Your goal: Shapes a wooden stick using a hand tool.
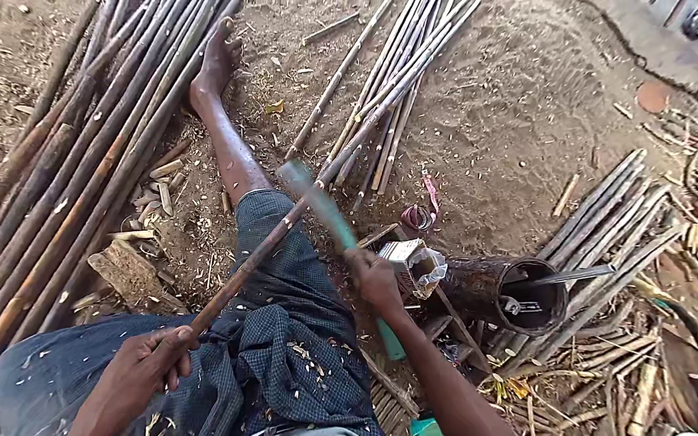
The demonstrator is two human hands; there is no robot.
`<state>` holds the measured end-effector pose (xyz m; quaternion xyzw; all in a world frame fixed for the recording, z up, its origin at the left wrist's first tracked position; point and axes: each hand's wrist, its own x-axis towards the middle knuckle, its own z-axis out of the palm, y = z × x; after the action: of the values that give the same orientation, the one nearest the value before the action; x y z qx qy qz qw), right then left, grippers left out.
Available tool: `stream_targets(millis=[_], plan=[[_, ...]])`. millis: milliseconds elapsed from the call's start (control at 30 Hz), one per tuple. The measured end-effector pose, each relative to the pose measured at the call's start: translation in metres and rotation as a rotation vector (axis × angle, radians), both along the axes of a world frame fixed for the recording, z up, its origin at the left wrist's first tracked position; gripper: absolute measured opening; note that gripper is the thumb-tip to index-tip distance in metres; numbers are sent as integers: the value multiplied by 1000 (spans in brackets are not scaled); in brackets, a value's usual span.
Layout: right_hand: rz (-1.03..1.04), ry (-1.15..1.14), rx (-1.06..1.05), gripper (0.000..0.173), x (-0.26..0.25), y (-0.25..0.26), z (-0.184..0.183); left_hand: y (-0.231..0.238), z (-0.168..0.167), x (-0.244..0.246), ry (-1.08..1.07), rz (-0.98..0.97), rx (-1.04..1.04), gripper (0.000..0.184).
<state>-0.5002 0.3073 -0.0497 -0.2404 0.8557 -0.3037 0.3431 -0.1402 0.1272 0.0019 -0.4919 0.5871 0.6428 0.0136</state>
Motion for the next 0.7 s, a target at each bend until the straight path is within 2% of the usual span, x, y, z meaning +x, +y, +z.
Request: stream_targets(millis=[33, 67, 133, 167, 267, 300, 400, 433, 533, 567, 667, 700], plan=[[-76, -16, -22, 55, -5, -1, -6, 1, 0, 0, 8, 0, 24, 41], [-33, -14, -10, 56, -2, 1, -6, 2, -1, 0, 19, 0, 47, 42], [244, 81, 30, 52, 13, 6, 2, -1, -2, 1, 54, 4, 86, 43], [285, 111, 42, 52, 16, 8, 5, -1, -3, 2, 73, 7, 105, 44], [-58, -2, -6, 57, -7, -3, 0, -1, -5, 1, 104, 14, 143, 44], [-67, -12, -11, 56, -9, -3, -4, 0, -6, 2, 110, 14, 158, 45], [334, 100, 60, 50, 12, 3, 10, 0, -7, 2, 127, 17, 162, 44], [330, 97, 65, 52, 13, 3, 16, 1, -7, 2, 115, 22, 122, 41], [-57, -59, 22, 63, -9, -6, 21, 13, -5, 0, -51, -4, -197, 31], [-75, -64, 40, 64, -11, -5, 21, 20, -2, -3, -127, -26, -324, 31], [332, 47, 168, 54, 2, -5, 34, 31, -5, -4, -221, -75, -551, 47], [352, 54, 181, 53, 1, -6, 37, 34, -7, -3, -235, -87, -597, 51]])
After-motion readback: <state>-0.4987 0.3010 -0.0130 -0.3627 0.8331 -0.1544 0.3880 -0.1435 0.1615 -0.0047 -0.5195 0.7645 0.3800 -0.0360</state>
